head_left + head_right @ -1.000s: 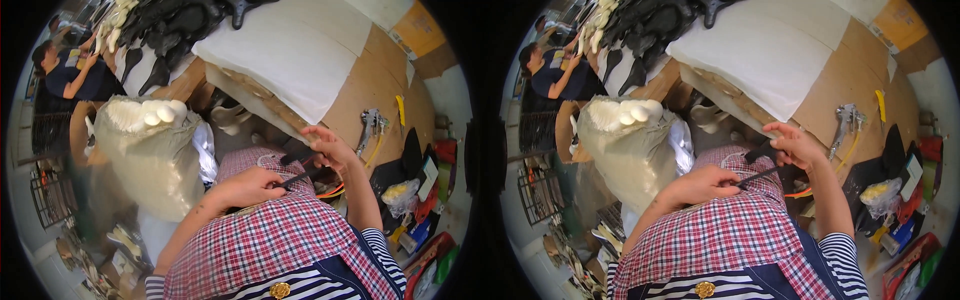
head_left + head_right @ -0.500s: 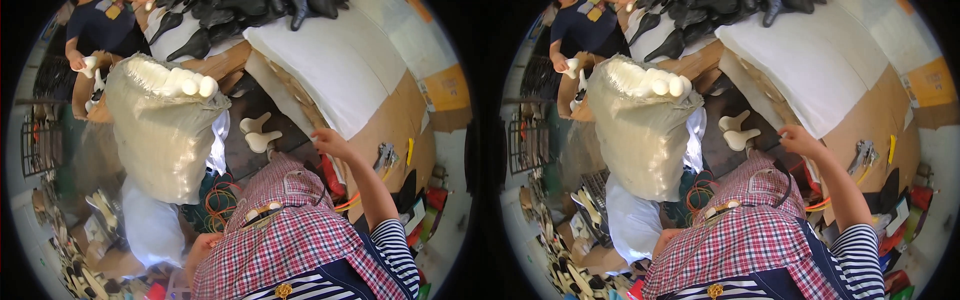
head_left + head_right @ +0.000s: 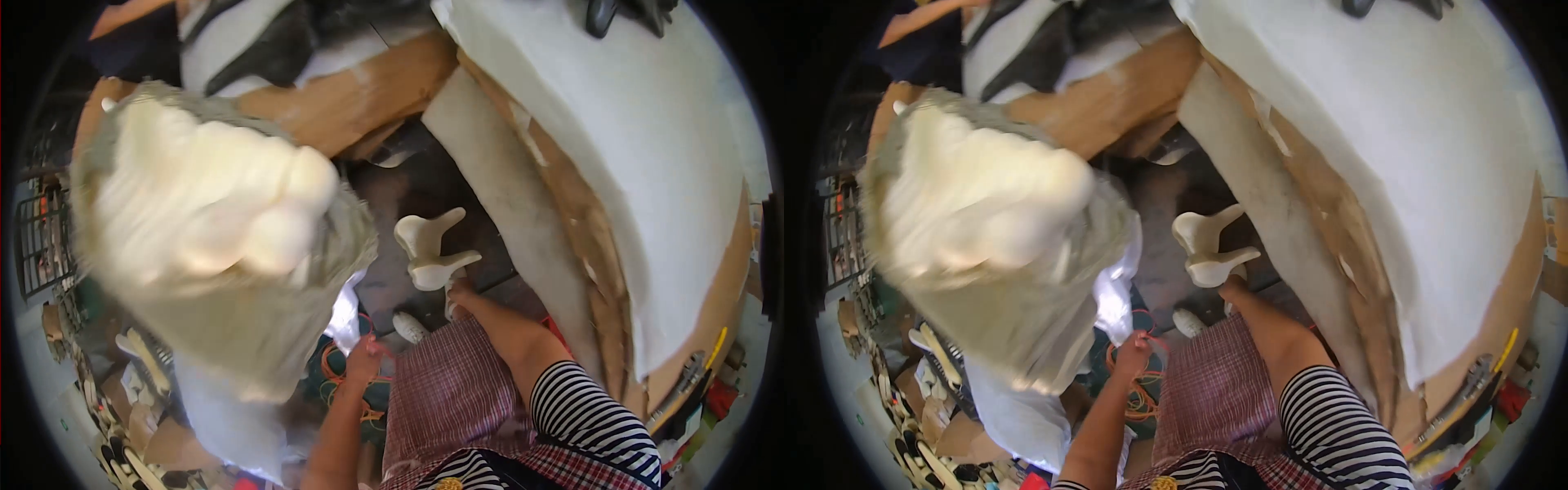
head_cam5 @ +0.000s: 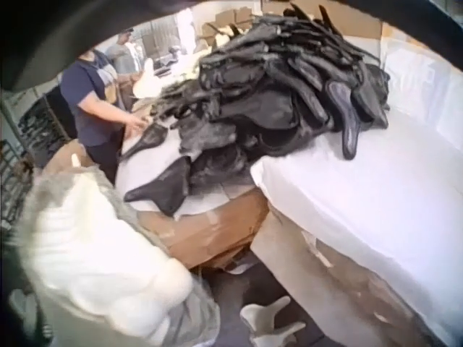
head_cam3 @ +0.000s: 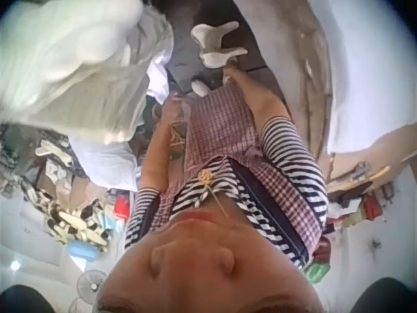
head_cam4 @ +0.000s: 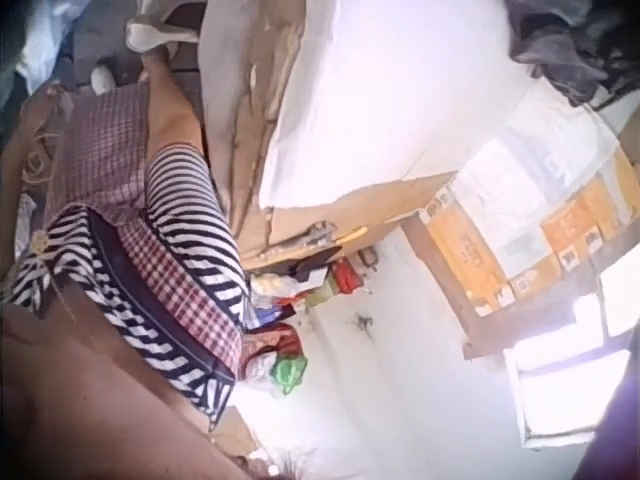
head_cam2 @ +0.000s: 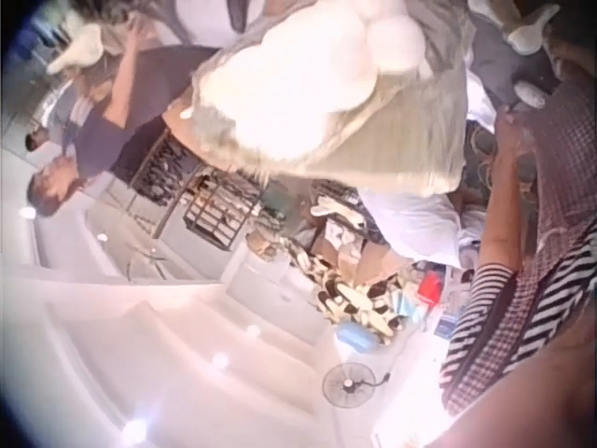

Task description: The recorder unpacks foam bicycle seat cores from a sack, organizes them on a workbench, and uses a spray gun to apply adhesive or prepare them for final assembly.

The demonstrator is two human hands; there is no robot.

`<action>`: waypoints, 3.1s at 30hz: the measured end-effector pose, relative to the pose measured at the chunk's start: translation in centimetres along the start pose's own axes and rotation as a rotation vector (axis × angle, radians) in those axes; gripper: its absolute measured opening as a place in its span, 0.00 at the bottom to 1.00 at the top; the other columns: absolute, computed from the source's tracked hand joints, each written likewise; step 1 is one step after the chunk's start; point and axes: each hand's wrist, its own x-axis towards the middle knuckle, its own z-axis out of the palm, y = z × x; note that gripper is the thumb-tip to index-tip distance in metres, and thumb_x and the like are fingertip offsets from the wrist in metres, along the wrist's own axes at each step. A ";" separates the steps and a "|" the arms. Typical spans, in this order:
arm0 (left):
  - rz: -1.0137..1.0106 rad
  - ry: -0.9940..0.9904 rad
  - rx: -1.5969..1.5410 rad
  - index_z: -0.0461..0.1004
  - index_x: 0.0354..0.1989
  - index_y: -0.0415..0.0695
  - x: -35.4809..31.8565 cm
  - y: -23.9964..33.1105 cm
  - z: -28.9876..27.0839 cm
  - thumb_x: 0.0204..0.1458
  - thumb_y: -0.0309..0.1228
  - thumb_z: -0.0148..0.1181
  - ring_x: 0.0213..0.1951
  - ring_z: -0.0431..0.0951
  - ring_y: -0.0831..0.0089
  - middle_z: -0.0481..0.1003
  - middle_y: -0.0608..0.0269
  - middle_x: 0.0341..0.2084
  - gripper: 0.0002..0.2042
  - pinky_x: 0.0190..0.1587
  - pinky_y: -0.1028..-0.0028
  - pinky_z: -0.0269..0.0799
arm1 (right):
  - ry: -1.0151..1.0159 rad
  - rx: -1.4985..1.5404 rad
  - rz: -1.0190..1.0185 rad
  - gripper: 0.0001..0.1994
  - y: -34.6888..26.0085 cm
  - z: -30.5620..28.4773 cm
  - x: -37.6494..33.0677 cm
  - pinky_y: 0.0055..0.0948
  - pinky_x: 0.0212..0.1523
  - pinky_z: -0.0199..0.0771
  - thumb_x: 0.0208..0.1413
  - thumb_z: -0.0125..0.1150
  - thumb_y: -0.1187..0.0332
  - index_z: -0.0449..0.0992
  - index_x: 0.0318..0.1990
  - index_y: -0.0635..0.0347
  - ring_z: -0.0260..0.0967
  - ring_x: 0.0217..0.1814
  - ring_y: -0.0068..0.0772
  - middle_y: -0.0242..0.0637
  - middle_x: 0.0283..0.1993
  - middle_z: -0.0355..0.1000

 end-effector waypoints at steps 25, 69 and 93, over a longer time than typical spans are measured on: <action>-0.038 -0.303 0.482 0.63 0.49 0.47 26.9 -4.8 16.3 0.49 0.32 0.50 0.44 0.71 0.43 0.69 0.44 0.42 0.17 0.47 0.55 0.68 | -0.107 0.996 0.396 0.19 1.1 9.5 13.6 0.36 0.23 0.72 0.38 0.69 0.66 0.66 0.38 0.54 0.65 0.22 0.33 0.36 0.29 0.68; 0.914 -0.970 -0.612 0.53 0.62 0.46 23.1 102.8 6.2 0.38 0.19 0.57 0.54 0.66 0.67 0.64 0.64 0.54 0.37 0.53 0.71 0.64 | 1.855 0.733 0.796 0.09 27.8 -39.2 -50.3 0.30 0.34 0.69 0.51 0.53 0.73 0.73 0.40 0.61 0.71 0.31 0.33 0.42 0.28 0.71; 0.409 0.466 -0.360 0.73 0.43 0.40 21.2 47.0 -36.2 0.50 0.25 0.57 0.37 0.73 0.78 0.74 0.64 0.34 0.11 0.41 0.79 0.69 | 0.547 0.817 -0.717 0.09 -12.8 -51.0 -30.5 0.22 0.38 0.73 0.54 0.50 0.78 0.71 0.42 0.66 0.68 0.39 0.23 0.35 0.37 0.69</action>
